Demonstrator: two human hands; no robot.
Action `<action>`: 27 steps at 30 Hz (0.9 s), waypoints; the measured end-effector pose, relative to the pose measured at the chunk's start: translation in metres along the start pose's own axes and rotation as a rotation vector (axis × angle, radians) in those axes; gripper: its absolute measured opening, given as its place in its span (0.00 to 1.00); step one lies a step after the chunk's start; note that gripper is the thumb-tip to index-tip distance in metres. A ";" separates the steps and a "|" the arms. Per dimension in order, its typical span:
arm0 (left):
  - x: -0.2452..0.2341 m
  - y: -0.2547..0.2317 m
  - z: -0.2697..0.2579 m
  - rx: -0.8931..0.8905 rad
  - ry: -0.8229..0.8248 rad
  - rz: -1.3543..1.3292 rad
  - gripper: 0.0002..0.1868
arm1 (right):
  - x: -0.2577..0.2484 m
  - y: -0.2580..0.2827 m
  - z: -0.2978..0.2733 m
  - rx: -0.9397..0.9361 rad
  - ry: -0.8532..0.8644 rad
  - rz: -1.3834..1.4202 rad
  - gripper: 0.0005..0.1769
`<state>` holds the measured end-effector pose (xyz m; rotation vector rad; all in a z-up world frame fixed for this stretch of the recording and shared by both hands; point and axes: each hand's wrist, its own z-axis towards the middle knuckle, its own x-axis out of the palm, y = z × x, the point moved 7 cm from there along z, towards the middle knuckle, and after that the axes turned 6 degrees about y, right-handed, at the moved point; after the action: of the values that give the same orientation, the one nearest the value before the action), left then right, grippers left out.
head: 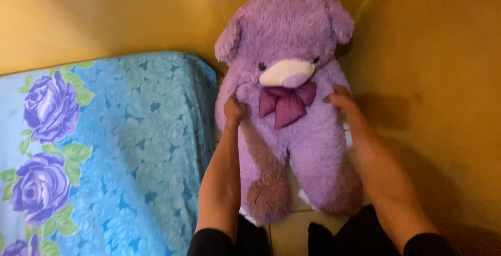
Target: Smoothing a bedsheet on a mattress and arranging a large teddy bear.
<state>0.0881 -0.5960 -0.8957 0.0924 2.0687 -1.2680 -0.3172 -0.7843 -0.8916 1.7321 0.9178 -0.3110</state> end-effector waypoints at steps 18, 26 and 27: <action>-0.004 -0.040 -0.005 0.140 -0.219 0.081 0.17 | 0.007 -0.021 0.043 -0.165 -0.172 0.084 0.23; 0.012 -0.030 -0.003 0.076 -0.429 0.157 0.26 | 0.021 -0.053 0.085 -0.052 -0.282 0.135 0.29; 0.010 -0.030 -0.013 0.074 -0.507 0.186 0.28 | 0.025 -0.049 0.070 -0.023 -0.254 0.178 0.39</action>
<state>0.0621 -0.6037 -0.8753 -0.0050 1.5432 -1.1160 -0.3191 -0.8321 -0.9671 1.6940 0.5773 -0.3905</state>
